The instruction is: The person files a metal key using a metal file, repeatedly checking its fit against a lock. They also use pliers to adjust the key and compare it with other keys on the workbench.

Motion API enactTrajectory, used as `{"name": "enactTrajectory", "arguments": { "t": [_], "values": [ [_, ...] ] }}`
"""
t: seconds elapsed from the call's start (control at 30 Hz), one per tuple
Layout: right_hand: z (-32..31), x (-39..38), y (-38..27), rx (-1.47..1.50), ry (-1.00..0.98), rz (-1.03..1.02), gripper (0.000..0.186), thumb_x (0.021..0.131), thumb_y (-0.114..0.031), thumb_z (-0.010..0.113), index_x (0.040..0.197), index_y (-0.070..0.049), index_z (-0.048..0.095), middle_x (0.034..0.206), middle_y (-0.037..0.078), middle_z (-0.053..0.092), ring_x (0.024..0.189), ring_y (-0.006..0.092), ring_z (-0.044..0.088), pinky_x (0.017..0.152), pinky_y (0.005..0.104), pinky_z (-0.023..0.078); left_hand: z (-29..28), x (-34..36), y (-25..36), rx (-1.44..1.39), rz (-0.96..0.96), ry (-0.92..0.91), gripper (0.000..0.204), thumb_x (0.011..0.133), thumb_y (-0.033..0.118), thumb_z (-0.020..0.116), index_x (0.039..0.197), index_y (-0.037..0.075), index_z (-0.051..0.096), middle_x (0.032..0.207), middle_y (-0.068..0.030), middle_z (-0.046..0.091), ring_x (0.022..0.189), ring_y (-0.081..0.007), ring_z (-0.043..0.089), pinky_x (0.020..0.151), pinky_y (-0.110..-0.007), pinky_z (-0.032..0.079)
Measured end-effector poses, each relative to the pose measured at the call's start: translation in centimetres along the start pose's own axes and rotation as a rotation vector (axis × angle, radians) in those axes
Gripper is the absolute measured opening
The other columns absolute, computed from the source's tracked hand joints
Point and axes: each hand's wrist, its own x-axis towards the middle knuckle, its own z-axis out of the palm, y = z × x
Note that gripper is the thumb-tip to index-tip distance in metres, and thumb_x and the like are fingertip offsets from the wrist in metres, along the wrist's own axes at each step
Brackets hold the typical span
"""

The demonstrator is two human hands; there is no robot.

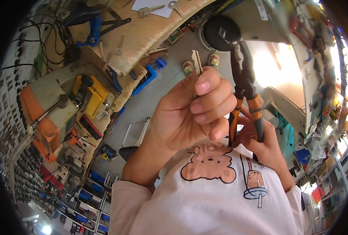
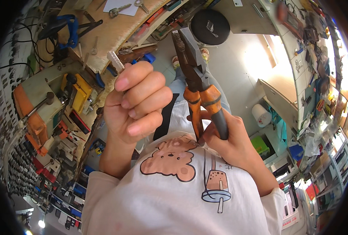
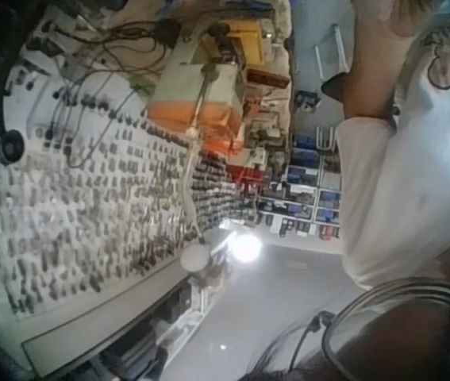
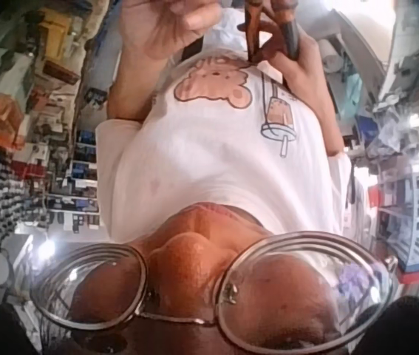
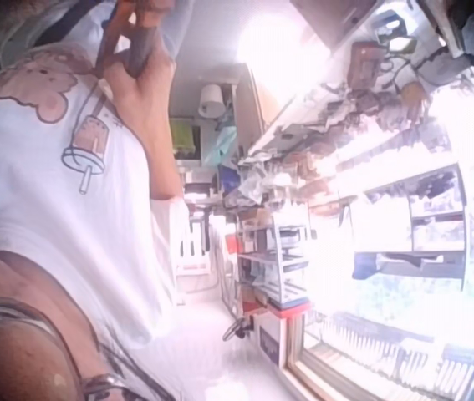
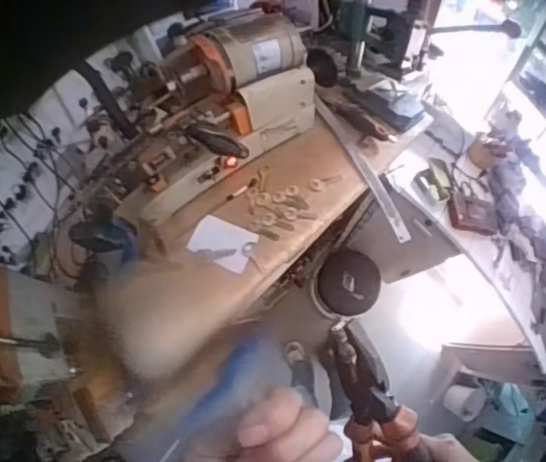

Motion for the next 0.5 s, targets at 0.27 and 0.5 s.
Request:
{"name": "enactTrajectory", "arguments": {
  "t": [0.27, 0.5],
  "values": [
    [-0.09, -0.02, -0.48, 0.007, -0.003, 0.028, 0.041, 0.072, -0.002, 0.052, 0.112, 0.008, 0.056, 0.069, 0.009, 0.065, 0.066, 0.0134, 0.064, 0.067, 0.0268, 0.049, -0.07, 0.04, 0.07, 0.024, 0.025, 0.010, 0.030, 0.102, 0.024, 0.031, 0.084, 0.008, 0.048, 0.071, -0.0020, 0.038, 0.066, -0.0144, 0.036, 0.064, -0.034, 0.055],
    [-0.21, 0.35, -0.33, -0.019, -0.037, 0.021, 0.044, 0.072, 0.000, 0.051, 0.115, 0.006, 0.055, 0.073, 0.010, 0.066, 0.067, 0.0127, 0.064, 0.069, 0.0262, 0.049, 0.30, -0.40, 0.07, 0.259, 0.156, 0.082, 0.021, 0.099, 0.021, 0.042, 0.091, 0.005, 0.053, 0.072, -0.0020, 0.044, 0.067, -0.0134, 0.041, 0.064, -0.035, 0.053]
  ]
}}
